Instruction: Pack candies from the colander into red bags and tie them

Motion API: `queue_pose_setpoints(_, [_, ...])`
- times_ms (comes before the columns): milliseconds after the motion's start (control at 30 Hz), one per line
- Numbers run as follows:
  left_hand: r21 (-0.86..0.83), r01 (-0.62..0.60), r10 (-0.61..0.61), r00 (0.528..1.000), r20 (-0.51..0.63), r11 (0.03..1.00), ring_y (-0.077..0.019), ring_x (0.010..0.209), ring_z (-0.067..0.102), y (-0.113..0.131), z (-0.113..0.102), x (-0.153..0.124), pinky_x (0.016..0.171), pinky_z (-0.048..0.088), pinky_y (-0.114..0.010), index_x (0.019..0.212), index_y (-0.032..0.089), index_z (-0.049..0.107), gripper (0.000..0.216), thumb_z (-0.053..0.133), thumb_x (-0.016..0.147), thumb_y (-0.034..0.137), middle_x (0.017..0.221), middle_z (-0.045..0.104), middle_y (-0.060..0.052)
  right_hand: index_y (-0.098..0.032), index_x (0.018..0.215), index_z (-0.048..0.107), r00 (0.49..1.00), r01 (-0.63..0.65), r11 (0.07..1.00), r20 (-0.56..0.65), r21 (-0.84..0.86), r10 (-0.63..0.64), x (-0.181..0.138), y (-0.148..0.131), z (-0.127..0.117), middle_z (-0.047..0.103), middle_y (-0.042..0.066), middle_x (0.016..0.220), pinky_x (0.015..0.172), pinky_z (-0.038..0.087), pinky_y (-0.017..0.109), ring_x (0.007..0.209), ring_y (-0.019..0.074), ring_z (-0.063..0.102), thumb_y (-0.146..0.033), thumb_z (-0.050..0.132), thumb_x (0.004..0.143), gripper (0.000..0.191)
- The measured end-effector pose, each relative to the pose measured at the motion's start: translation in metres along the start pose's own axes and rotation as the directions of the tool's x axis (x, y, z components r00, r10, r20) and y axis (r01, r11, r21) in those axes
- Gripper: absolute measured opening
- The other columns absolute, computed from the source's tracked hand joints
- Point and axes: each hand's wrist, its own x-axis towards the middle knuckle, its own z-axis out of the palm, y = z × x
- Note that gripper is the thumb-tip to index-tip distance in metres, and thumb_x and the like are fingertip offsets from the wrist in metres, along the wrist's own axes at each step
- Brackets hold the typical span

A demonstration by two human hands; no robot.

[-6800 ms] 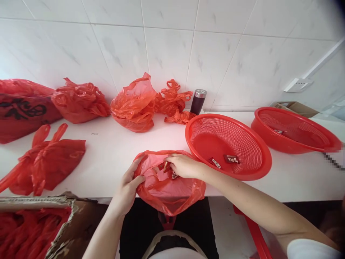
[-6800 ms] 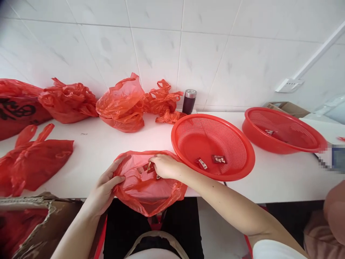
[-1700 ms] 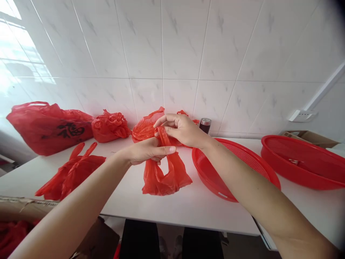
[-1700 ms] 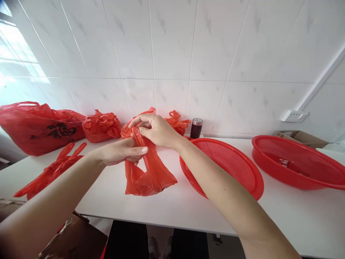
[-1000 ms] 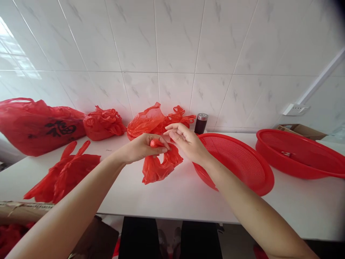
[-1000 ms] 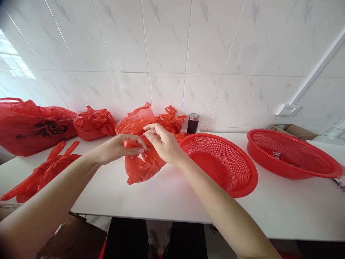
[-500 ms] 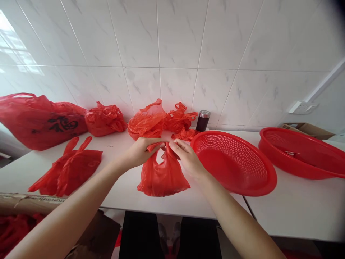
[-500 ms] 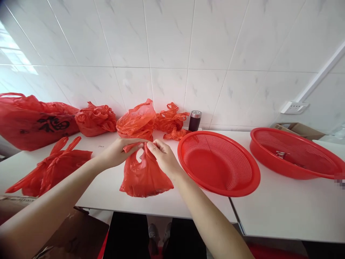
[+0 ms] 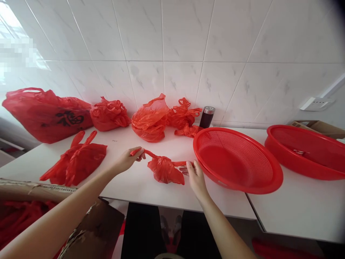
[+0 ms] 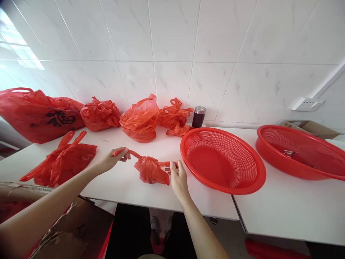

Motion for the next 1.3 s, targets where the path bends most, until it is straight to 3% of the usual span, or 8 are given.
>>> queue_pose_setpoints(200, [0.062,-0.002,0.014,0.980,-0.197,0.998,-0.0172,0.077,0.058,0.000,0.058,0.036,0.075,0.046,-0.031,0.079,0.020,0.055,0.041,0.035,0.091,0.054,0.083,0.065,-0.003,-0.024,0.091,0.043,0.998,0.055,0.948,0.016,-0.312,-0.053,0.005,0.016,0.029,0.064,0.001,0.084,0.070,0.048,0.031,0.077,0.0189,0.063,-0.055,0.057,0.083,0.035])
queue_pose_setpoints(433, [0.177,0.017,0.018,0.981,-0.193,0.984,-0.0134,0.055,0.050,0.000,0.104,0.045,0.056,0.039,-0.025,0.078,0.023,0.048,0.036,0.029,0.094,0.049,0.060,0.055,0.003,-0.026,0.104,0.041,0.991,0.088,0.905,0.126,-0.416,-0.039,-0.011,0.023,0.039,0.065,0.002,0.095,0.070,0.049,0.031,0.084,0.0210,0.064,-0.049,0.072,0.071,0.051])
queue_pose_setpoints(633, [0.371,0.096,-0.031,0.984,-0.177,0.924,-0.0169,0.062,0.055,-0.005,0.097,0.059,0.063,0.039,-0.028,0.081,0.025,0.055,0.034,0.031,0.095,0.044,0.065,0.059,0.000,-0.025,0.098,0.039,0.991,0.053,0.938,0.136,-0.343,-0.007,-0.003,0.039,0.016,0.062,-0.001,0.076,0.062,0.046,0.028,0.068,0.0177,0.061,-0.031,0.051,0.084,0.019])
queue_pose_setpoints(767, [0.486,0.222,-0.162,0.973,-0.162,0.845,-0.0157,0.067,0.057,-0.019,0.094,0.078,0.067,0.045,-0.031,0.083,0.018,0.061,0.035,0.042,0.094,0.045,0.074,0.062,-0.003,-0.025,0.090,0.034,0.997,0.024,0.948,0.082,-0.317,0.003,0.008,0.047,0.005,0.057,-0.004,0.068,0.055,0.043,0.025,0.059,0.0164,0.057,-0.035,0.048,0.085,0.018])
queue_pose_setpoints(933, [0.575,0.217,-0.162,0.976,-0.147,0.789,-0.0166,0.081,0.061,-0.030,0.107,0.091,0.080,0.048,-0.038,0.095,0.015,0.063,0.034,0.048,0.092,0.046,0.088,0.065,-0.005,-0.024,0.092,0.040,0.994,0.102,0.798,0.038,-0.594,-0.099,0.003,0.052,0.016,0.062,0.000,0.078,0.058,0.043,0.027,0.068,0.0183,0.061,-0.023,0.042,0.084,0.008])
queue_pose_setpoints(1033, [0.588,0.158,-0.101,0.986,-0.129,0.793,-0.0180,0.087,0.061,-0.033,0.112,0.092,0.085,0.047,-0.040,0.101,0.016,0.063,0.035,0.046,0.094,0.046,0.095,0.065,-0.006,-0.022,0.095,0.047,0.974,0.202,0.636,0.084,-0.745,-0.211,-0.003,0.056,0.022,0.065,0.004,0.089,0.061,0.042,0.027,0.079,0.0201,0.062,-0.015,0.040,0.083,0.016])
queue_pose_setpoints(1133, [0.578,0.139,-0.071,0.988,-0.140,0.804,-0.0176,0.087,0.061,-0.040,0.107,0.091,0.084,0.046,-0.038,0.099,0.016,0.063,0.036,0.043,0.095,0.045,0.092,0.066,-0.006,-0.021,0.090,0.051,0.952,0.253,0.480,0.128,-0.840,-0.278,-0.007,0.058,0.020,0.062,0.005,0.081,0.060,0.038,0.028,0.078,0.0214,0.058,-0.015,0.042,0.086,0.011])
queue_pose_setpoints(1300, [0.540,0.250,-0.106,0.953,-0.284,0.804,-0.0183,0.084,0.061,-0.056,0.095,0.086,0.085,0.045,-0.039,0.101,0.016,0.063,0.038,0.039,0.096,0.045,0.086,0.065,-0.005,-0.022,0.067,0.042,0.889,0.449,0.483,0.320,-0.752,-0.327,-0.015,0.051,0.011,0.055,0.004,0.070,0.061,0.035,0.029,0.068,0.0180,0.050,-0.029,0.042,0.096,0.030])
